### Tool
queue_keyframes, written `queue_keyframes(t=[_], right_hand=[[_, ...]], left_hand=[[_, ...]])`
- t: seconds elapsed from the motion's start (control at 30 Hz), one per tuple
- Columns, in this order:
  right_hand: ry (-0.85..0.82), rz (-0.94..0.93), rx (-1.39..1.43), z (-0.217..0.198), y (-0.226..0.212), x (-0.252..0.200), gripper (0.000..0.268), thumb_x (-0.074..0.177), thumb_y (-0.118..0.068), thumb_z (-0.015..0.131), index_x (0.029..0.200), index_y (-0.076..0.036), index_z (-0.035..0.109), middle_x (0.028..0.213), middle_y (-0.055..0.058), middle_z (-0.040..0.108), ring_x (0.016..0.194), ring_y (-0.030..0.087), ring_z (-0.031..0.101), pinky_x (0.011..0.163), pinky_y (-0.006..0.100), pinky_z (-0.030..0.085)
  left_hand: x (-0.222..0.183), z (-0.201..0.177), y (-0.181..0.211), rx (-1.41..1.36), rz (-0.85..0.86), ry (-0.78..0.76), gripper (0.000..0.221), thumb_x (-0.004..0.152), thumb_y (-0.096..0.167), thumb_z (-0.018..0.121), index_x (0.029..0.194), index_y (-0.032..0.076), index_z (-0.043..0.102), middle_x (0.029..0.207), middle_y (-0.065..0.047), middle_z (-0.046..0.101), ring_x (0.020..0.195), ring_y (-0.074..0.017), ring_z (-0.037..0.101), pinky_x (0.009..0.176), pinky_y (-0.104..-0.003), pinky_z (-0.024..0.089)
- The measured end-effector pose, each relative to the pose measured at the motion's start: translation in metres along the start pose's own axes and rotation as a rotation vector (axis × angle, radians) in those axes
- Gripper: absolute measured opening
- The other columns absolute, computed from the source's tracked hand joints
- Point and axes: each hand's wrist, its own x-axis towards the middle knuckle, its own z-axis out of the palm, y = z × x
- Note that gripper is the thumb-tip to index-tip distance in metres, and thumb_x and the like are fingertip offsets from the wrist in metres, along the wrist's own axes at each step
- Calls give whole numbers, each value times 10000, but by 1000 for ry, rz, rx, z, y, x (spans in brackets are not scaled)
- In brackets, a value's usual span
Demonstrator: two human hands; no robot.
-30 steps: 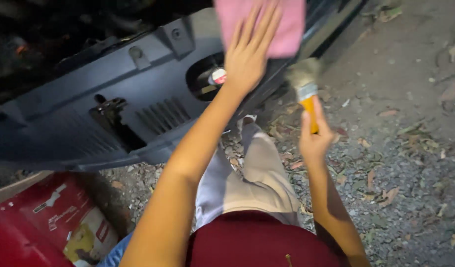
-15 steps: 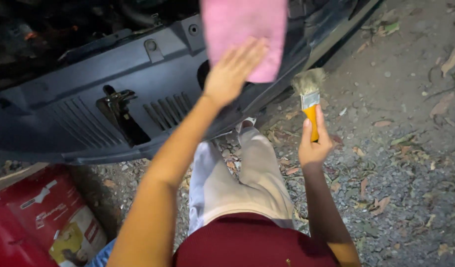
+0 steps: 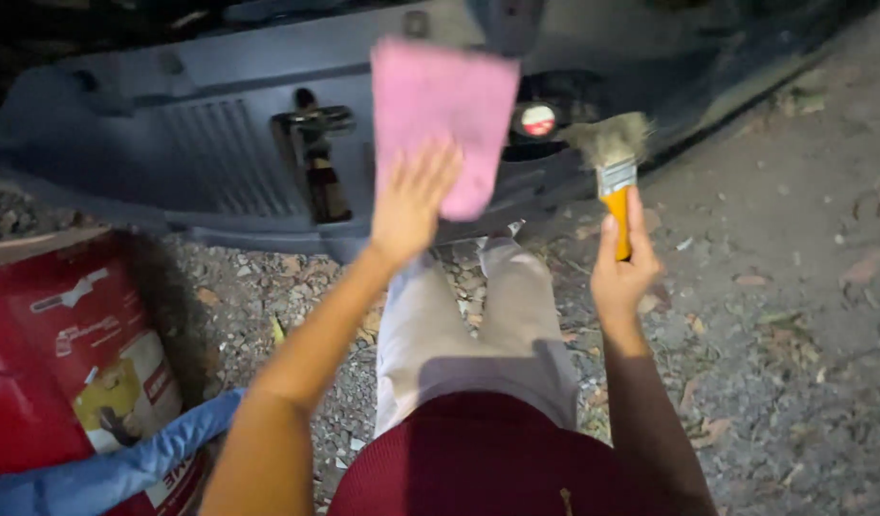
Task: Cleaning the plastic components of a car engine bay using a brush and a microfiber cloth
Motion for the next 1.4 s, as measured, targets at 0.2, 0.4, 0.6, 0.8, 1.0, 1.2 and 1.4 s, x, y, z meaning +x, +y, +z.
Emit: queue_keyframes(t=[0.2, 0.4, 0.6, 0.8, 1.0, 1.2, 1.4], right_hand=[[-86, -130, 48, 51, -44, 2, 388, 1017, 1, 698, 1403, -7, 658, 1310, 249, 679, 1231, 376, 630, 1023, 429, 511], [-192, -157, -13, 75, -69, 6, 374, 1122, -135, 582, 1475, -16, 547, 1466, 173, 598, 1338, 255, 605, 1129, 377, 462], [-211, -139, 22, 80, -79, -14, 375, 1122, -95, 569, 1484, -3, 533, 1474, 169, 588, 1336, 230, 588, 1137, 357, 445], [-278, -78, -12, 89, -66, -35, 376, 1093, -105, 592, 1457, -15, 569, 1425, 155, 631, 1207, 189, 634, 1053, 338, 486], [-208, -48, -24, 100, -68, -21, 391, 1114, -145, 580, 1494, -62, 540, 1426, 115, 633, 1045, 168, 561, 950, 325, 465], [-215, -108, 43, 99, -69, -10, 392, 1126, -129, 568, 1487, 15, 512, 1488, 172, 568, 1364, 218, 550, 1165, 351, 420], [-225, -128, 66, 103, -74, -27, 364, 1098, -30, 604, 1453, 43, 573, 1397, 293, 599, 1316, 382, 552, 1107, 470, 441]], left_hand=[[-47, 42, -8, 2, -2, 127, 660, 1018, 112, 390, 1663, 199, 280, 1717, -49, 275, 1582, -263, 247, 1261, -502, 169], [44, -23, -68, 49, -241, 13, 672, 1043, 227, 494, 1660, 171, 235, 1709, -125, 247, 1588, -310, 230, 1292, -531, 173], [-23, 22, -35, -158, -182, 62, 734, 1001, 138, 534, 1675, 208, 252, 1735, -104, 151, 1623, -326, 171, 1328, -539, 211], [-62, 30, -44, -136, 105, -61, 839, 915, 94, 547, 1674, 265, 232, 1736, -59, 172, 1609, -242, 170, 1296, -454, 149], [31, -55, -77, -63, -77, -35, 839, 968, 103, 601, 1697, 252, 212, 1721, -83, 121, 1604, -272, 142, 1307, -469, 165], [-1, -13, -50, -123, -129, 1, 799, 981, 135, 599, 1687, 249, 240, 1721, -100, 119, 1601, -311, 95, 1322, -534, 141], [-137, 70, -33, -249, 85, 80, 760, 941, 56, 537, 1650, 188, 299, 1719, -69, 244, 1581, -235, 237, 1251, -479, 246]])
